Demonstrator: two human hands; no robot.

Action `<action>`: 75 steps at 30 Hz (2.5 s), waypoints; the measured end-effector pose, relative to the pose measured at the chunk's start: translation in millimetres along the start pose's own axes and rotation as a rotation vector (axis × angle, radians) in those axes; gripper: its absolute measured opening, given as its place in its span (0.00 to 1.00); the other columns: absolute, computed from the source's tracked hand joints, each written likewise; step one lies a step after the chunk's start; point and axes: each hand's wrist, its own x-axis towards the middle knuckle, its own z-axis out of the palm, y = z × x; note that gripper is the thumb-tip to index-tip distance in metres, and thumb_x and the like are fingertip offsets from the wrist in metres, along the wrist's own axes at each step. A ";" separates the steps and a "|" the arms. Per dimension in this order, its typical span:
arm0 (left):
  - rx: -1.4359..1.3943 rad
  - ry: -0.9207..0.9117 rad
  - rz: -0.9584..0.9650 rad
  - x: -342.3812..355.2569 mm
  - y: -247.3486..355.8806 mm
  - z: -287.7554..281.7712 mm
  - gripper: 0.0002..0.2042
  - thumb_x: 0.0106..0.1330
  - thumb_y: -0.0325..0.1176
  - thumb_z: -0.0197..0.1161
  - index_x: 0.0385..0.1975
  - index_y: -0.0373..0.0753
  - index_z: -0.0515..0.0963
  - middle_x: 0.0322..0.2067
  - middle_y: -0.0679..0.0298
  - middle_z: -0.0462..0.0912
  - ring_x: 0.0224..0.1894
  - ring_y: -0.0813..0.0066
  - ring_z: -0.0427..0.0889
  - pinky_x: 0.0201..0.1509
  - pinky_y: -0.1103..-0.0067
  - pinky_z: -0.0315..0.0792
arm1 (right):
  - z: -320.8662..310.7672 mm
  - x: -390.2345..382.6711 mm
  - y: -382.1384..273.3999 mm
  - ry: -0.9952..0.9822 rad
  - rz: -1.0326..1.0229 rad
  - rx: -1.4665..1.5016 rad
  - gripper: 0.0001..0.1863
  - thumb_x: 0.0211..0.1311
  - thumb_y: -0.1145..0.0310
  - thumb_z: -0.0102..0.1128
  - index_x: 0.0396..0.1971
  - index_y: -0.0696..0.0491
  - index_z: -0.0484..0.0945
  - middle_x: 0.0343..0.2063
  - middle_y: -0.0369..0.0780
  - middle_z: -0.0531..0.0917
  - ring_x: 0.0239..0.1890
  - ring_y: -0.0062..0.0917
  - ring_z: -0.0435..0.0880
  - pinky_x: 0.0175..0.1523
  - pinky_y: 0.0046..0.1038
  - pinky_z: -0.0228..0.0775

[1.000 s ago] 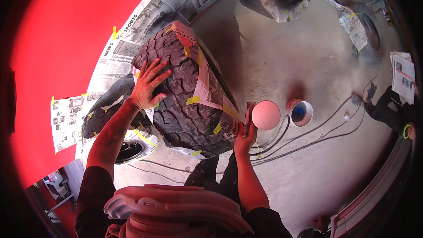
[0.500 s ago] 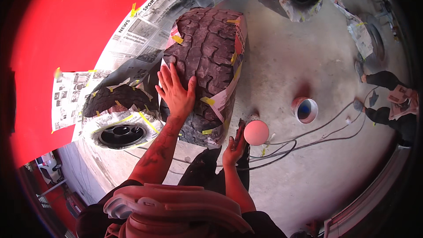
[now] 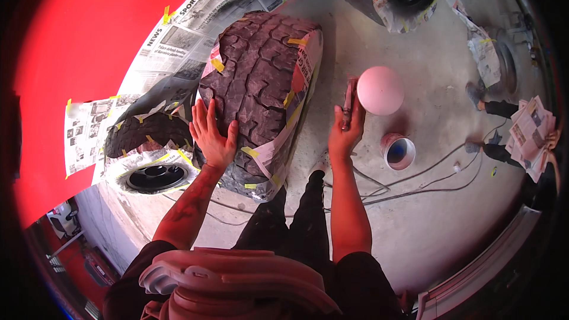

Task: Spray paint automotive wheels black using a pneumatic paint gun after masking tires with newspaper.

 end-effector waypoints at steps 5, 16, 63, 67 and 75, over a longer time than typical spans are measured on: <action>0.029 0.011 0.035 8.0 2.0 -7.2 0.36 0.62 0.56 0.57 0.68 0.45 0.61 0.71 0.51 0.54 0.74 0.49 0.49 0.71 0.51 0.42 | 66.2 110.8 -35.5 -0.083 -0.202 -0.062 0.29 0.61 0.70 0.63 0.64 0.45 0.70 0.51 0.42 0.80 0.51 0.36 0.80 0.54 0.31 0.71; -0.053 -0.045 0.077 0.5 -12.9 -11.6 0.39 0.60 0.59 0.56 0.69 0.43 0.62 0.70 0.46 0.53 0.73 0.44 0.50 0.69 0.49 0.42 | 170.7 179.6 -30.2 -0.310 -0.337 -0.190 0.31 0.57 0.66 0.67 0.62 0.37 0.71 0.47 0.37 0.81 0.48 0.38 0.79 0.48 0.37 0.73; -0.284 -0.323 0.244 302.5 -101.1 46.8 0.28 0.67 0.48 0.49 0.69 0.54 0.63 0.71 0.65 0.57 0.74 0.60 0.51 0.74 0.53 0.43 | -62.3 57.9 -44.5 -0.010 0.096 -0.309 0.27 0.64 0.78 0.55 0.64 0.58 0.67 0.60 0.47 0.73 0.62 0.37 0.72 0.64 0.34 0.62; -0.374 -0.344 0.260 344.7 -117.6 56.3 0.28 0.67 0.45 0.49 0.67 0.45 0.65 0.69 0.62 0.62 0.71 0.61 0.57 0.74 0.68 0.49 | -91.7 34.0 -35.0 -0.102 0.159 -0.370 0.29 0.63 0.81 0.54 0.65 0.59 0.65 0.64 0.48 0.69 0.66 0.40 0.68 0.67 0.37 0.59; -0.619 -0.455 0.157 414.4 -160.0 107.0 0.27 0.69 0.44 0.49 0.67 0.45 0.65 0.66 0.55 0.67 0.70 0.61 0.61 0.73 0.73 0.53 | -121.7 -21.0 -25.2 -0.058 0.413 -0.230 0.32 0.63 0.83 0.52 0.68 0.55 0.61 0.67 0.44 0.65 0.69 0.34 0.62 0.69 0.34 0.53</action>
